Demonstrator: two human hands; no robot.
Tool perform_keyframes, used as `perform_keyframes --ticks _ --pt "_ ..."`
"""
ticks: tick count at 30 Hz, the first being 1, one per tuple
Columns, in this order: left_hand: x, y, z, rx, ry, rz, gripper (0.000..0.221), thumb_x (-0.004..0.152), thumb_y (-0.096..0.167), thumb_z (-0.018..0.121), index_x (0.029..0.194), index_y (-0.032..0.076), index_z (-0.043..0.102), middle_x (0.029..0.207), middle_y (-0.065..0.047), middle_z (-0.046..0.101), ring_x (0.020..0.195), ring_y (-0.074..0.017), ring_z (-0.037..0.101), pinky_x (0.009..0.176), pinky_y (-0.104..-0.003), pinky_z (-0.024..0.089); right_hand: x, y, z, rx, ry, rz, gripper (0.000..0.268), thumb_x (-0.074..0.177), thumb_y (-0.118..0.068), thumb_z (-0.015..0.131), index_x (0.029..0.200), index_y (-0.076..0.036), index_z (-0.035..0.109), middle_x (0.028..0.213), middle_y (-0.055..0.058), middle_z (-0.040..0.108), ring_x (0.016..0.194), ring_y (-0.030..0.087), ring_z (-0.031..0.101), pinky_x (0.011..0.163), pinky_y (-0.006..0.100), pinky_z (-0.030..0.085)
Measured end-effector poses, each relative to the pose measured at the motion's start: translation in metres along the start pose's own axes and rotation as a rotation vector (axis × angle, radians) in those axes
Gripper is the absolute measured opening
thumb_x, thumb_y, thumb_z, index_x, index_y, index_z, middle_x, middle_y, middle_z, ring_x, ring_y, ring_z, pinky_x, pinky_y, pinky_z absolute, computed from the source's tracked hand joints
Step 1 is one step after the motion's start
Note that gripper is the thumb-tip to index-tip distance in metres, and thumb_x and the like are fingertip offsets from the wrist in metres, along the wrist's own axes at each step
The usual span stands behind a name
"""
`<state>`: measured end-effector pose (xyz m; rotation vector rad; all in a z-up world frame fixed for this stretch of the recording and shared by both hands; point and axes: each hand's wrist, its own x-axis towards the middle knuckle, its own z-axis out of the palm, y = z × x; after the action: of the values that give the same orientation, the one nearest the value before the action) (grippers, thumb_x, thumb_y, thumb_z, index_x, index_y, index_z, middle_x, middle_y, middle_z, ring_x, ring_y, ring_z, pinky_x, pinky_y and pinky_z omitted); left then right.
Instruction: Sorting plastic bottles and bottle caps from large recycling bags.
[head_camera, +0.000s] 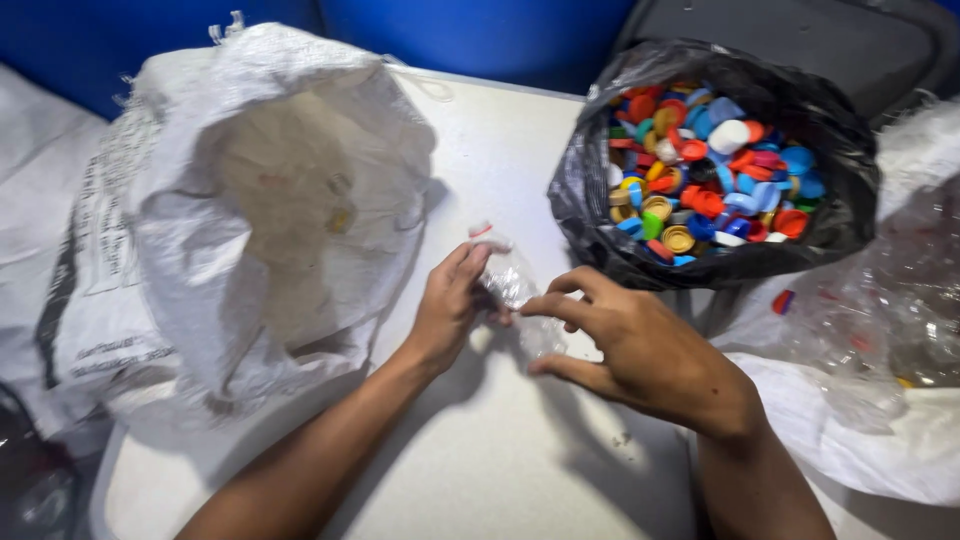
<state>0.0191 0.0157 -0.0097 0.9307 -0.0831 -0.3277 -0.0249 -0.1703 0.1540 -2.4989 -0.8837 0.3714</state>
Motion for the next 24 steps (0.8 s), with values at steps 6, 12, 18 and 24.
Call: perform_keyframes --ticks 6,12,18,24 --pt "0.002 -0.005 -0.011 -0.067 0.064 0.159 0.062 0.109 0.051 0.043 0.141 -0.001 0.052 0.085 -0.014 0.066 0.068 -0.0146 0.066 0.063 -0.025 0.049 0.024 -0.01 0.003 -0.006 0.239 0.081 0.042 0.078 -0.023 0.079 0.116 -0.006 0.071 0.112 0.011 0.07 0.06 0.021 0.069 0.056 0.032 0.058" --pt "-0.015 0.011 0.001 0.714 0.508 0.803 0.067 0.113 0.04 0.038 0.164 -0.001 0.026 0.161 -0.03 0.039 0.147 -0.0394 0.043 0.126 -0.047 0.031 0.063 -0.032 -0.01 -0.088 0.486 0.038 0.027 0.086 -0.013 0.076 0.111 -0.003 0.071 0.105 0.011 0.07 0.062 0.016 0.068 0.058 0.029 0.057" --pt "0.0 0.0 -0.016 0.967 0.698 0.662 0.078 0.104 0.039 0.048 0.162 -0.004 0.019 0.166 -0.029 0.026 0.156 -0.0437 0.023 0.13 -0.054 0.008 0.117 -0.047 0.005 -0.167 0.586 -0.119 0.02 0.091 -0.011 0.076 0.11 -0.002 0.073 0.113 0.015 0.067 0.072 0.019 0.072 0.067 0.031 0.059" --pt "0.003 -0.008 -0.022 0.919 0.633 0.604 0.085 0.106 0.044 0.047 0.163 -0.007 0.011 0.17 -0.031 0.018 0.16 -0.0444 0.014 0.13 -0.056 0.004 0.164 -0.05 0.029 -0.139 0.747 -0.137 0.023 0.098 -0.012 0.075 0.117 0.001 0.071 0.117 0.019 0.063 0.083 0.025 0.074 0.067 0.031 0.062"
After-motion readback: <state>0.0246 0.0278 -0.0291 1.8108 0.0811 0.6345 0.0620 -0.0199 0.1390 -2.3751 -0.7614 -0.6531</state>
